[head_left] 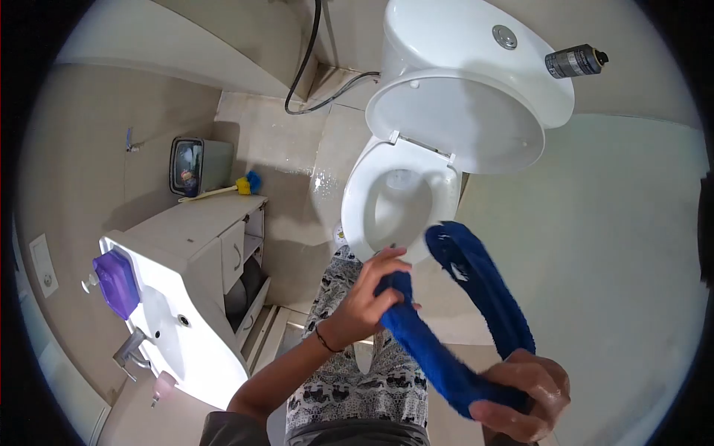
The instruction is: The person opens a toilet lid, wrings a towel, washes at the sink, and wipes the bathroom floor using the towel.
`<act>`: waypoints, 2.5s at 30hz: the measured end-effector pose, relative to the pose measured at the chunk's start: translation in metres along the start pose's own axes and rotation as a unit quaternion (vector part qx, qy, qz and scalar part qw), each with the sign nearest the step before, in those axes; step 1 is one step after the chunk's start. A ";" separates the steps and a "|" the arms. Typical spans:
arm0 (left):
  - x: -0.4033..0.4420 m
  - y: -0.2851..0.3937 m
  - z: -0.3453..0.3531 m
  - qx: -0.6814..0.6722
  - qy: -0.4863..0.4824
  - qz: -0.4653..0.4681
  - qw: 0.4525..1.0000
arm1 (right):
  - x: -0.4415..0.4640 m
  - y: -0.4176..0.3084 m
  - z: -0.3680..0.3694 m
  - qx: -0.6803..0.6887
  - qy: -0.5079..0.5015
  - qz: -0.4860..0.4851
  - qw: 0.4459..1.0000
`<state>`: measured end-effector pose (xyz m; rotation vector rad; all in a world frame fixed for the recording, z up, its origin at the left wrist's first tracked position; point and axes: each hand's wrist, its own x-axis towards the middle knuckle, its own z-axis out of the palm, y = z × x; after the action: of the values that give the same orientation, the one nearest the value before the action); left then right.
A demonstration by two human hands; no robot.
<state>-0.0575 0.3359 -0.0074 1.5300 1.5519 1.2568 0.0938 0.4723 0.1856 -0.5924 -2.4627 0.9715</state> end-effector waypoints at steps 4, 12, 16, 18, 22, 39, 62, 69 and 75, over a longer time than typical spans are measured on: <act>0.000 -0.019 0.020 -0.154 -0.025 -0.087 0.984 | 0.010 0.000 -0.002 0.050 -0.191 -0.072 0.978; 0.029 -0.017 0.055 -0.283 -0.078 0.102 0.951 | 0.005 -0.010 0.065 0.377 -0.113 -0.091 0.915; 0.017 -0.036 0.068 -0.338 -0.190 0.015 0.922 | 0.001 0.012 0.024 0.393 -0.190 0.008 0.900; 0.015 -0.040 0.052 -0.297 -0.190 -0.061 0.934 | -0.003 0.012 0.003 0.305 -0.117 0.089 0.941; 0.006 -0.049 0.018 -0.129 -0.123 -0.078 0.981 | -0.056 0.055 -0.003 0.395 -0.112 0.150 0.900; 0.036 -0.021 -0.018 0.287 -0.454 -0.004 0.843 | -0.144 0.203 0.158 0.633 -0.155 0.517 0.555; -0.001 -0.017 0.018 0.116 -0.340 -0.021 0.933 | -0.141 0.242 0.148 0.826 -0.157 0.445 0.308; -0.005 -0.055 0.002 0.282 -0.412 0.096 0.861 | -0.187 0.252 0.252 0.759 -0.364 0.539 0.016; -0.002 -0.093 0.023 0.218 -0.415 -0.082 0.879 | -0.111 0.254 0.206 0.556 -0.516 0.467 0.454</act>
<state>-0.0718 0.3496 -0.1007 1.8126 1.3464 0.0615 0.1348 0.4732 -0.1572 -0.9247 -0.9491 3.7509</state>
